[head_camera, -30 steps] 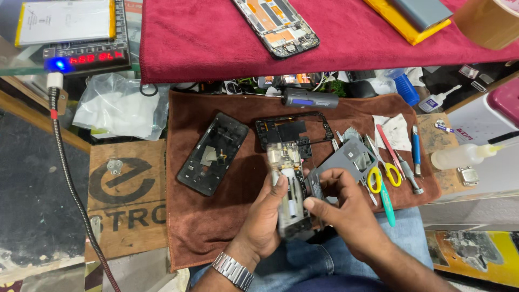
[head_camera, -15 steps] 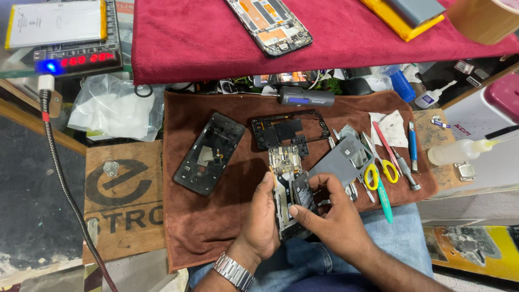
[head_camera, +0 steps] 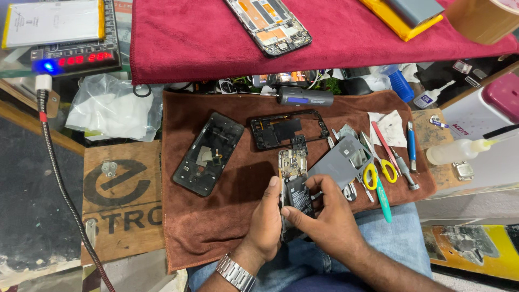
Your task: The person disassembles a smartphone, removes the motherboard, and uses a red plastic tool to pry and adjust components on the circuit board. They then reassemble the phone by placing the motherboard back into the chassis and connecting the battery.
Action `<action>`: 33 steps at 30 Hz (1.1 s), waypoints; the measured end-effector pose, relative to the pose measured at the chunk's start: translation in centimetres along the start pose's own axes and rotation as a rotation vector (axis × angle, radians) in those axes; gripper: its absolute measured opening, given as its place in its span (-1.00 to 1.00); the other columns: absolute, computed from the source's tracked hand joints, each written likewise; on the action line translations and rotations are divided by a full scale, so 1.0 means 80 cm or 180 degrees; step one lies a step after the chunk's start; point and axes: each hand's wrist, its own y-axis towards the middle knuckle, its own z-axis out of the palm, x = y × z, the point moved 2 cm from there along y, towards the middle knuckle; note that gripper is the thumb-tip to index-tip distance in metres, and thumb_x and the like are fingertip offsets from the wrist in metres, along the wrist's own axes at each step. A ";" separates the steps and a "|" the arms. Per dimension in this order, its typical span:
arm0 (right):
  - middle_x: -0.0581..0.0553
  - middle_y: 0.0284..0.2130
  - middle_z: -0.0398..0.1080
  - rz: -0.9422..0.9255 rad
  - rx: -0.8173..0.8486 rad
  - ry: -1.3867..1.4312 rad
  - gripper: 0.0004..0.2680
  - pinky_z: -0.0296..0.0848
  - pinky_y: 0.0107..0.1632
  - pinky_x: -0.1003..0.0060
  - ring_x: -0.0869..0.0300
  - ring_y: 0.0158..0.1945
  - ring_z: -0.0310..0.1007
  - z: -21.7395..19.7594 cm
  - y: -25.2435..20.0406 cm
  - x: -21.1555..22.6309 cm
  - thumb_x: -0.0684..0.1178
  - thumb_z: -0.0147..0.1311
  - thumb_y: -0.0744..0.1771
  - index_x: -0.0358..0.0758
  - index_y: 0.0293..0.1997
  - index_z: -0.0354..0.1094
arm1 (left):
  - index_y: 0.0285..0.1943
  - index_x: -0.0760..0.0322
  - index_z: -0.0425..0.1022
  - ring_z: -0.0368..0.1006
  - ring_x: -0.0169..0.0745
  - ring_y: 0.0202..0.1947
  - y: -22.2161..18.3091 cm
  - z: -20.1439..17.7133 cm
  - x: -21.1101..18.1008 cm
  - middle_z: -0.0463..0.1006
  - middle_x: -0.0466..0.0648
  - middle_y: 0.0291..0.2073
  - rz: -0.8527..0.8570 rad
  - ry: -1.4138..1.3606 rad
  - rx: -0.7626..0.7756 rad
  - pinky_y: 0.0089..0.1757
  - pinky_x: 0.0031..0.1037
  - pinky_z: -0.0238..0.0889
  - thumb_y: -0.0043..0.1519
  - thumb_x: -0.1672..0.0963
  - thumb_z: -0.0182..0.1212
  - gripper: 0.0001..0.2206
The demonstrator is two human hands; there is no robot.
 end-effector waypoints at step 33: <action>-0.25 -0.06 0.23 0.0305 0.1214 0.1526 -0.43 0.52 -0.15 0.19 0.16 -0.10 0.39 0.011 0.005 -0.023 -0.16 0.40 0.14 -0.13 0.09 -0.06 | 0.34 0.36 0.34 0.55 -0.16 -0.04 0.007 -0.005 0.005 0.56 0.04 0.00 -0.0120 -0.1029 0.0520 -0.02 -0.34 0.47 0.47 -0.20 -0.31 -0.37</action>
